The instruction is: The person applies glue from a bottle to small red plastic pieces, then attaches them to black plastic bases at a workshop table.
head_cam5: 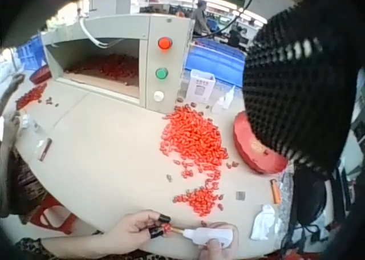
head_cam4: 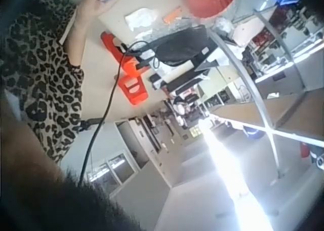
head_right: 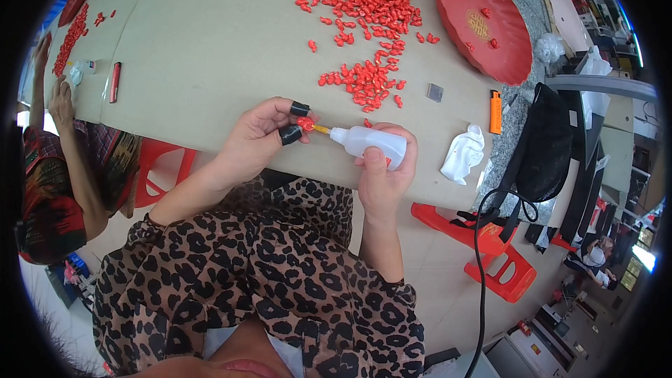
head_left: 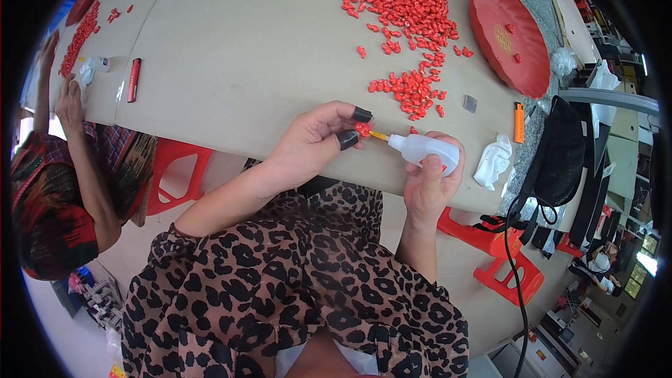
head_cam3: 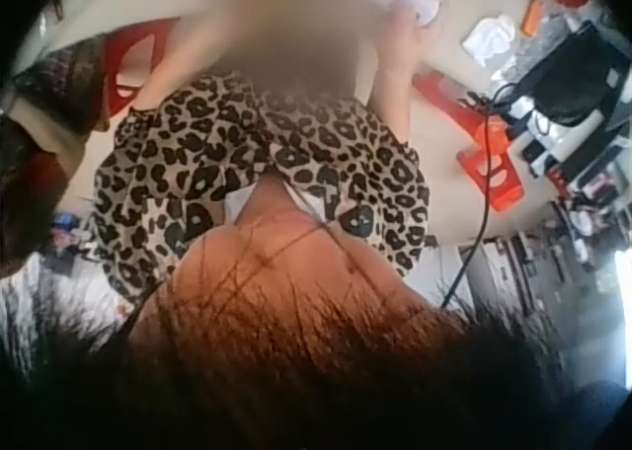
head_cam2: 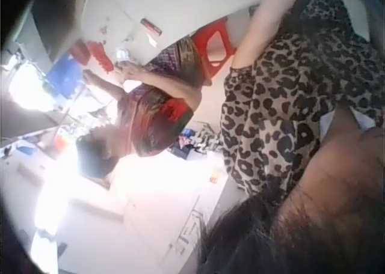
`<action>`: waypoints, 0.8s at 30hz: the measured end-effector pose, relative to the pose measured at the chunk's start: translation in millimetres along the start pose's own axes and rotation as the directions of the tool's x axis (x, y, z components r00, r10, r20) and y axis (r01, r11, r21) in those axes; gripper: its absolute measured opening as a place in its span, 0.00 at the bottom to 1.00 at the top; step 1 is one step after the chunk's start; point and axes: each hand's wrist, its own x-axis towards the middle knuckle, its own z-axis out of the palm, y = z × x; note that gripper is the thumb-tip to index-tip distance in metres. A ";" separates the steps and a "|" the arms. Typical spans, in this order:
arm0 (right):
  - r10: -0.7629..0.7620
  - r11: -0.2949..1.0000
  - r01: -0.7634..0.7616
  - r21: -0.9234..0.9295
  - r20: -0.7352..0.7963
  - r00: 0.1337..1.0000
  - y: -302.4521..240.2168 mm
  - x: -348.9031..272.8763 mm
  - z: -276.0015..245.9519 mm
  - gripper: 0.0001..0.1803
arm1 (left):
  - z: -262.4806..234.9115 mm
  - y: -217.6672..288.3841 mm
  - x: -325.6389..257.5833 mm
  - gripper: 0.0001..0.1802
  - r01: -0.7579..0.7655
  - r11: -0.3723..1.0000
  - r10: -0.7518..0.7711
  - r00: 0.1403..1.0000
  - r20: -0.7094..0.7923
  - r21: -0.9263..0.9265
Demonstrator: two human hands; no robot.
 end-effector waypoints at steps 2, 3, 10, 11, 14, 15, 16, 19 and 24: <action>-0.010 1.000 0.010 -0.001 0.002 1.000 0.1 0.1 0.1 0.18 | -0.3 -0.4 0.2 0.12 -0.001 1.000 0.001 1.000 0.000 -0.002; -0.017 1.000 0.017 -0.008 -0.001 1.000 -0.2 0.0 0.5 0.19 | -0.3 -0.6 0.3 0.12 -0.005 1.000 0.005 1.000 -0.002 -0.008; -0.036 0.998 0.034 -0.045 -0.035 0.999 -0.7 -1.2 2.5 0.19 | 0.3 0.0 -0.4 0.17 0.026 1.000 -0.026 1.000 -0.008 0.010; -0.036 0.998 0.034 -0.045 -0.035 0.999 -0.8 -1.3 2.3 0.19 | 0.5 -0.4 -0.3 0.17 0.026 1.000 -0.026 1.000 -0.008 0.010; -0.043 0.999 0.042 -0.031 -0.036 0.998 -0.2 -1.4 1.3 0.19 | 0.8 -1.5 0.2 0.10 -0.004 1.000 0.004 1.000 -0.026 0.005; -0.041 0.999 0.040 -0.028 -0.041 0.998 -0.2 -1.3 1.0 0.19 | 0.7 -1.4 0.3 0.10 -0.012 1.000 0.012 1.000 -0.021 0.003; -0.039 0.999 0.038 -0.025 -0.046 0.998 -0.2 -1.4 0.8 0.18 | 0.6 -1.3 0.2 0.10 -0.019 1.000 0.019 1.000 -0.016 0.001; -0.034 0.999 0.033 -0.023 -0.060 0.998 -0.4 -2.0 0.8 0.18 | 0.6 -1.8 -0.2 0.10 -0.012 1.000 0.012 1.000 -0.024 0.009; 0.031 0.998 -0.028 0.061 -0.052 0.998 -1.9 0.7 -1.2 0.18 | 0.2 -0.3 -0.3 0.10 -0.005 1.000 0.006 1.000 -0.014 0.030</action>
